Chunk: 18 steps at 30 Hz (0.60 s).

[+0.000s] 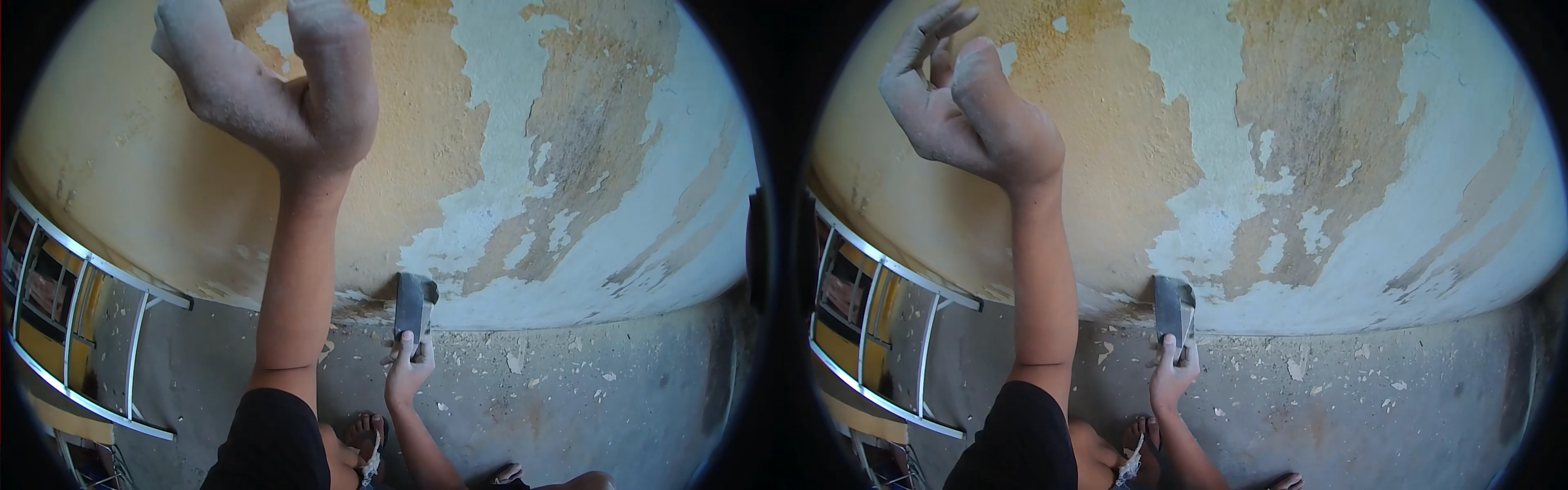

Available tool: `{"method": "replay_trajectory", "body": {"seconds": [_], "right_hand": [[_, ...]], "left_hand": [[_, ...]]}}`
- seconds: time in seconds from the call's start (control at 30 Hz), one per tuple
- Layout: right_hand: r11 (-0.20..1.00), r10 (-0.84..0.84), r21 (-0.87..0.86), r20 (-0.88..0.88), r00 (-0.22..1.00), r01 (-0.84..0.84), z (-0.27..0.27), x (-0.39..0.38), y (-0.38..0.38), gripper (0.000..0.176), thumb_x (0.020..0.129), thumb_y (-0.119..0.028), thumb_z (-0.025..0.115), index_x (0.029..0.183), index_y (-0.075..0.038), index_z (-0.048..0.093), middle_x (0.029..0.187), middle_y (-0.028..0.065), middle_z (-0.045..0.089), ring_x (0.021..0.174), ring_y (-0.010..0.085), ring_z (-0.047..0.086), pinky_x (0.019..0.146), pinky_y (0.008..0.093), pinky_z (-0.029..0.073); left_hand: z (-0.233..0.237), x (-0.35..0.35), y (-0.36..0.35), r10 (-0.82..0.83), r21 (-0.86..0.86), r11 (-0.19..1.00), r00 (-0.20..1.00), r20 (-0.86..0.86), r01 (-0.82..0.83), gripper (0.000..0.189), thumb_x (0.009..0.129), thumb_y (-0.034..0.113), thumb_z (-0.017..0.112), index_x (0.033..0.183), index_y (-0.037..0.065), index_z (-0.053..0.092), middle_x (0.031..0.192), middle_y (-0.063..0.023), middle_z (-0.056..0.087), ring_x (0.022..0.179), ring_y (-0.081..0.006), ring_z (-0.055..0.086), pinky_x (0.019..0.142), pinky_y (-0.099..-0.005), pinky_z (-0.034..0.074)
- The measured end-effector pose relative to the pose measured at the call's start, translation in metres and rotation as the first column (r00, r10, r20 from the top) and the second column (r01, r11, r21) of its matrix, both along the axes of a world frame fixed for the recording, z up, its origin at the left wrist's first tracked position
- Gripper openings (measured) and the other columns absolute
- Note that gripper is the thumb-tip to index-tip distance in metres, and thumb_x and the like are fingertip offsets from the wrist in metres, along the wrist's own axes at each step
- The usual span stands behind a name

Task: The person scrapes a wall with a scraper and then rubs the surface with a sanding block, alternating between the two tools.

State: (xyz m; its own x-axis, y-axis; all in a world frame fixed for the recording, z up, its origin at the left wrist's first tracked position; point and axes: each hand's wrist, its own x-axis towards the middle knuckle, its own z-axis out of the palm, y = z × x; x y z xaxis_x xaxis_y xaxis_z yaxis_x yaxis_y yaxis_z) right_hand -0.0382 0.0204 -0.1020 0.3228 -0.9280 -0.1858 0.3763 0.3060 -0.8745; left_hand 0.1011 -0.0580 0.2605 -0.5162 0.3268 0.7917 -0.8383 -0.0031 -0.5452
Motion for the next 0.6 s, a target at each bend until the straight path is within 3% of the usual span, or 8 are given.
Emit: {"method": "replay_trajectory", "body": {"seconds": [0.07, 0.13, 0.33, 0.47, 0.53, 0.6], "right_hand": [[1.0, 0.01, -0.027, 0.011, 1.0, -0.01, 0.023, -0.004, -0.006, 0.022, 0.1, -0.02, 0.061, 0.093, 0.001, 0.057, 0.076, 0.0085, 0.066, 0.058, 0.0077, 0.058, 0.046, 0.0239, 0.049], [0.999, 0.007, -0.042, -0.007, 1.0, -0.007, 0.024, -0.01, -0.005, 0.024, 0.1, -0.023, 0.061, 0.094, 0.0, 0.056, 0.074, 0.0084, 0.065, 0.057, 0.0088, 0.058, 0.045, 0.0243, 0.048], [0.998, -0.052, -0.042, -0.074, 0.996, 0.049, -0.029, -0.005, 0.005, 0.023, 0.1, -0.021, 0.061, 0.099, 0.001, 0.055, 0.079, 0.0094, 0.064, 0.058, 0.012, 0.061, 0.046, 0.0247, 0.049], [0.993, -0.013, -0.118, -0.084, 0.996, 0.003, -0.001, 0.0, -0.014, 0.018, 0.099, -0.017, 0.062, 0.097, 0.001, 0.058, 0.078, 0.0066, 0.065, 0.059, 0.0095, 0.059, 0.049, 0.0252, 0.052], [0.993, 0.037, -0.11, 0.066, 0.997, -0.029, 0.007, 0.002, -0.022, 0.019, 0.1, -0.019, 0.061, 0.1, 0.0, 0.059, 0.084, 0.0072, 0.064, 0.065, 0.0107, 0.06, 0.053, 0.027, 0.055], [0.998, 0.042, -0.04, 0.063, 0.997, -0.04, -0.036, 0.005, -0.02, 0.021, 0.1, -0.02, 0.061, 0.101, 0.0, 0.058, 0.087, 0.0076, 0.064, 0.068, 0.0112, 0.061, 0.054, 0.0276, 0.057]], "left_hand": [[-0.013, -0.002, 0.002, -0.04, 0.047, 0.998, 0.999, -0.015, 0.041, 0.041, 0.082, 0.011, 0.046, 0.116, -0.012, 0.05, 0.11, -0.0175, 0.053, 0.099, -0.0202, 0.048, 0.094, -0.038, 0.04], [-0.009, 0.002, 0.002, 0.072, -0.001, 0.997, 0.992, -0.103, -0.073, 0.041, 0.082, 0.01, 0.045, 0.116, -0.011, 0.05, 0.11, -0.0173, 0.053, 0.099, -0.0204, 0.048, 0.094, -0.038, 0.04], [-0.003, 0.014, 0.002, 0.053, -0.021, 0.998, 0.998, -0.026, -0.054, 0.036, 0.083, 0.009, 0.044, 0.112, -0.011, 0.053, 0.111, -0.0155, 0.054, 0.098, -0.0181, 0.048, 0.091, -0.0361, 0.041], [-0.007, 0.009, 0.0, 0.005, 0.003, 1.0, 1.0, 0.0, -0.005, 0.033, 0.084, 0.008, 0.044, 0.109, -0.011, 0.055, 0.111, -0.0148, 0.055, 0.096, -0.0159, 0.048, 0.086, -0.0328, 0.042], [-0.007, 0.006, 0.004, -0.066, 0.084, 0.994, 0.997, -0.029, 0.069, 0.031, 0.086, 0.008, 0.043, 0.107, -0.011, 0.056, 0.11, -0.0142, 0.056, 0.093, -0.0141, 0.048, 0.082, -0.0293, 0.042], [-0.007, 0.007, 0.005, -0.086, 0.096, 0.992, 0.996, 0.016, 0.084, 0.03, 0.086, 0.008, 0.044, 0.107, -0.01, 0.057, 0.109, -0.0135, 0.057, 0.092, -0.0137, 0.048, 0.081, -0.0286, 0.042]]}}
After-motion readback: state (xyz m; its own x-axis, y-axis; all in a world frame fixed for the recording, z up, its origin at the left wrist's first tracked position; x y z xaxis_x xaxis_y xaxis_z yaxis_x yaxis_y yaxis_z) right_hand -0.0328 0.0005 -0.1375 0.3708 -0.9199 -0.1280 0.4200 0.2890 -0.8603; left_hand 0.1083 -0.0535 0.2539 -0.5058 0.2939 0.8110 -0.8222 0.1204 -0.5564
